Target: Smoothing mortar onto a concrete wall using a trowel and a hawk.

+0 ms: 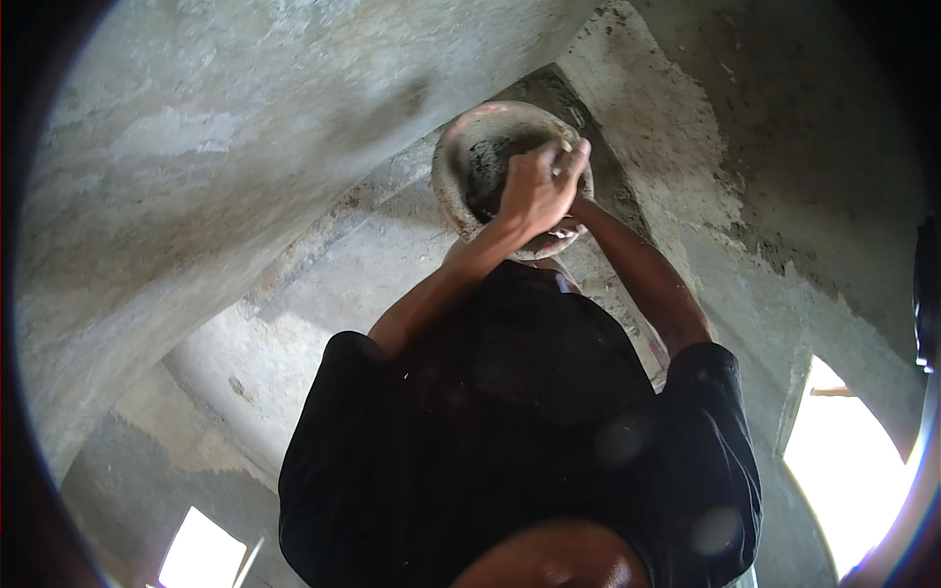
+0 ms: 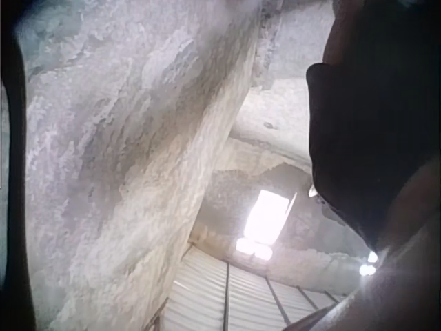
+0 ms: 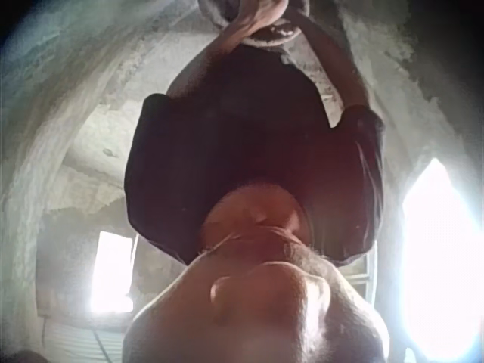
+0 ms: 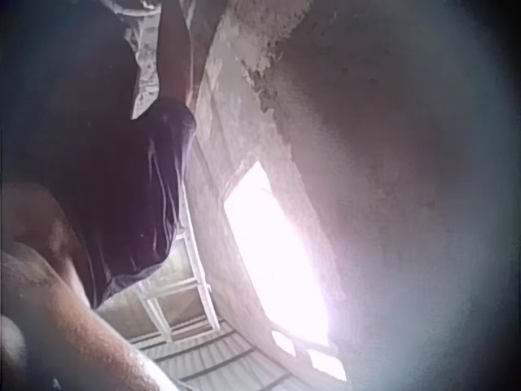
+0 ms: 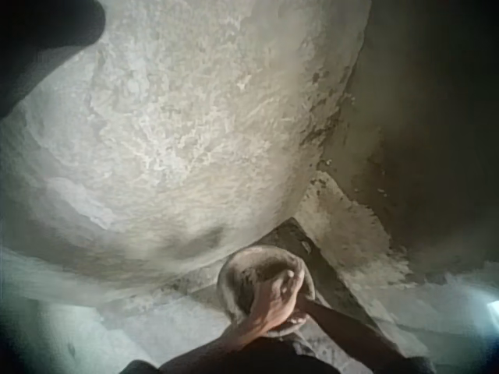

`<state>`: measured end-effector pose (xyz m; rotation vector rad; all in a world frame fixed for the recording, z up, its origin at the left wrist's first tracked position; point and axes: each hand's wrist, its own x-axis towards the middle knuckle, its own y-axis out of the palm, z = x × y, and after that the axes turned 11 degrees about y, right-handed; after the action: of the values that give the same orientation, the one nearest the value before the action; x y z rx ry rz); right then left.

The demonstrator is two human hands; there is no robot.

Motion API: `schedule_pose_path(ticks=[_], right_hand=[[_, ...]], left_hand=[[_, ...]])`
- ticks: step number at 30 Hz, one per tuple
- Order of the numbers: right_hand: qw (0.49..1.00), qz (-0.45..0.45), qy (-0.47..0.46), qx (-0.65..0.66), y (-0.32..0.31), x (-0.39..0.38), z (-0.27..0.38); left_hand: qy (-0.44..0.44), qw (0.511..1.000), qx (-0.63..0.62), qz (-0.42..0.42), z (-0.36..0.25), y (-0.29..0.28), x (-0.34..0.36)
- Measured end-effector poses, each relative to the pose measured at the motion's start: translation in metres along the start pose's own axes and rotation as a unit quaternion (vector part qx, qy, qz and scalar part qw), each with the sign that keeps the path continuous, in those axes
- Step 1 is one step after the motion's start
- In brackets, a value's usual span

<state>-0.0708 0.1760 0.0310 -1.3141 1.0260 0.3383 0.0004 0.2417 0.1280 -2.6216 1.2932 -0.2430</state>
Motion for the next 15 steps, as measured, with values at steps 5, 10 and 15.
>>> schedule_pose_path(ticks=[5,10,15], right_hand=[[0.999,-0.041,0.011,-0.025,-0.002,0.004,-0.023],[0.996,-0.077,0.036,-0.041,0.009,-0.002,-0.065],[0.987,-0.135,0.032,-0.081,0.034,-0.007,-0.091]], left_hand=[[0.264,0.938,0.223,0.008,0.027,0.018,-0.002],[0.187,0.973,0.106,0.087,0.007,0.016,0.000],[0.271,0.945,0.165,0.084,0.002,0.043,0.004]])
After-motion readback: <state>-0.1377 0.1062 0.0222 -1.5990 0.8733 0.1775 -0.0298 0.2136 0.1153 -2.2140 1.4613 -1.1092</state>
